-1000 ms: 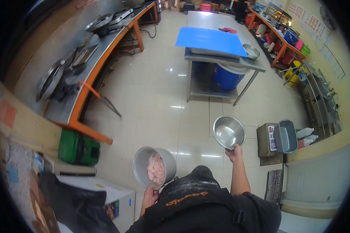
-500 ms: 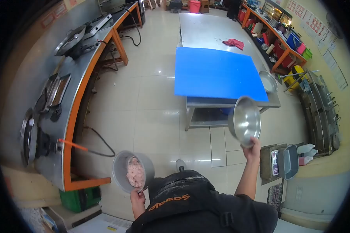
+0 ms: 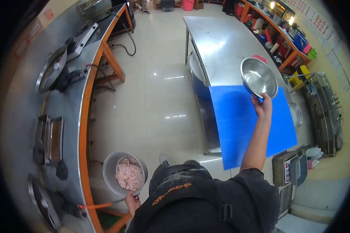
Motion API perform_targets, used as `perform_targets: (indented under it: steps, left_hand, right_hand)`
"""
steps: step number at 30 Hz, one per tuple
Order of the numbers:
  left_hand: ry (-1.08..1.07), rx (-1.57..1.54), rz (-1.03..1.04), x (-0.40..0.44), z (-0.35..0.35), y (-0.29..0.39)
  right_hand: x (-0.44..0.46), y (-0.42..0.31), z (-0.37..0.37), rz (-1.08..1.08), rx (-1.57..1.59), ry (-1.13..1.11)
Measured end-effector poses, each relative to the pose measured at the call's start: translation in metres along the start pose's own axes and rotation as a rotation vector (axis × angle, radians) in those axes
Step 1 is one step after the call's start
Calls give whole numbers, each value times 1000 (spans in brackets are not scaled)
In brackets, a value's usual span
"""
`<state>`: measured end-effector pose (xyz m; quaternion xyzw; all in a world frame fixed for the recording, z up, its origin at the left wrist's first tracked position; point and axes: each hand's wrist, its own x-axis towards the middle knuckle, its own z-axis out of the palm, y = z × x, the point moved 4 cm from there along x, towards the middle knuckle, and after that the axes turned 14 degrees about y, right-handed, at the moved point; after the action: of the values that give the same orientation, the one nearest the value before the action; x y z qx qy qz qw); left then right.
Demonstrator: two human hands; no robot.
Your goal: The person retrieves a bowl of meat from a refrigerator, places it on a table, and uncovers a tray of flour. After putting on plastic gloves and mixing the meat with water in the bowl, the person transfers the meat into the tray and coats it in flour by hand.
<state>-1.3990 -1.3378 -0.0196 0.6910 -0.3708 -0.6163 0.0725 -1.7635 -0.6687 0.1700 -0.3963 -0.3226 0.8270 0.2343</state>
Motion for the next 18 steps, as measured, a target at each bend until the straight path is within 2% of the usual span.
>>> perform_targets:
  steps: [4, 9, 12, 14, 15, 18]
  left_hand:
    - [-106, 83, 207, -11, 164, 138]
    - [-279, 217, 344, -30, 387, 255]
    - [-382, 230, 323, -51, 515, 280]
    - [-488, 211, 235, -54, 592, 289]
    - [-469, 251, 208, -70, 628, 295]
    - [-544, 241, 193, -119, 727, 300]
  right_hand:
    - [62, 19, 90, -45, 3, 7]
    - [208, 61, 165, 157, -77, 229]
    - [296, 95, 199, 181, -88, 242]
    - [329, 108, 228, 121, -48, 251]
    - [343, 117, 245, 98, -23, 255]
    - [388, 126, 266, 105, -1, 310]
